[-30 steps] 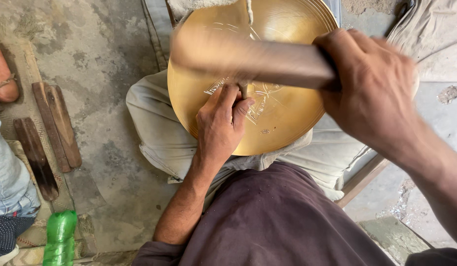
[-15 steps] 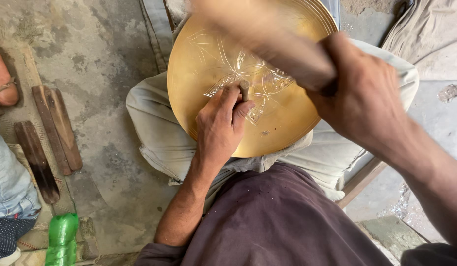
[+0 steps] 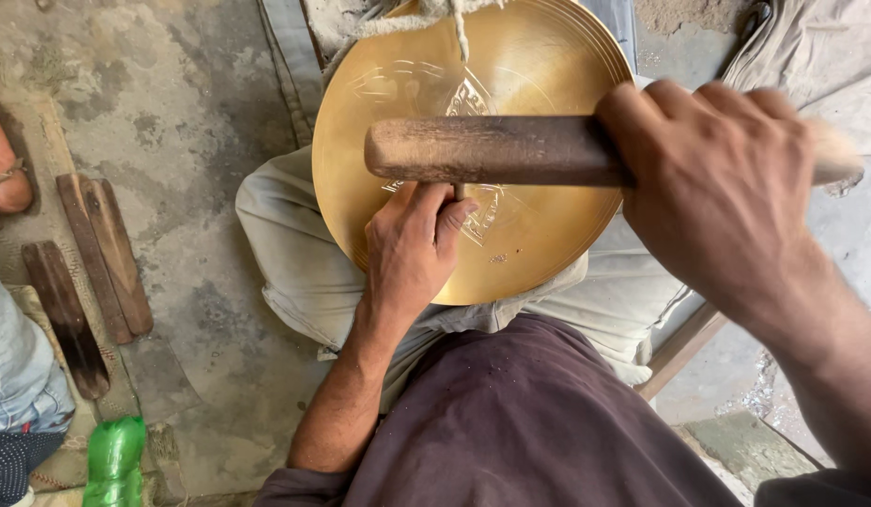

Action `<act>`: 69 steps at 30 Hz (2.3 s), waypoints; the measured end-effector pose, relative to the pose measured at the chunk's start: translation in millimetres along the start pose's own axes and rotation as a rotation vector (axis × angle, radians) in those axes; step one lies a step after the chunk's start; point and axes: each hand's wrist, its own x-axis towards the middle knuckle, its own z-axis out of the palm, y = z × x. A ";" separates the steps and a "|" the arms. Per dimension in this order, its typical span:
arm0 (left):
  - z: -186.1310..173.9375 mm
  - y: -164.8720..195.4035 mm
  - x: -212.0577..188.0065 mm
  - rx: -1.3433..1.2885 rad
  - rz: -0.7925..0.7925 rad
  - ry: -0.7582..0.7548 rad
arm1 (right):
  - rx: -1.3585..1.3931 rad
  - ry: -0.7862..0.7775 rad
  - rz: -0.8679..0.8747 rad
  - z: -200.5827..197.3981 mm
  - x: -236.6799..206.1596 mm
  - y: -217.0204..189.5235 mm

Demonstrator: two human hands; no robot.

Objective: The person sits cross-legged on the floor with a brass disc resting on their lap. They hold a punch against the pre-drawn floral pattern and strike it with a wooden mallet, repositioning the punch repeatedly to emboss the design into the brass.

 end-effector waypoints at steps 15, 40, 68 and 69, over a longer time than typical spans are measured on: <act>0.2 -2.5 0.9 0.022 -0.045 -0.029 | 0.086 0.165 0.031 6.5 -10.8 -11.6; -19.0 -3.5 36.3 0.073 0.165 -0.270 | 1.127 0.203 0.273 35.1 -31.9 -10.0; -19.5 -4.6 37.2 0.090 0.149 -0.298 | 0.693 0.171 0.169 40.3 -35.7 0.9; -19.8 -4.8 37.7 0.099 0.121 -0.311 | 0.887 0.207 0.201 40.8 -35.1 2.7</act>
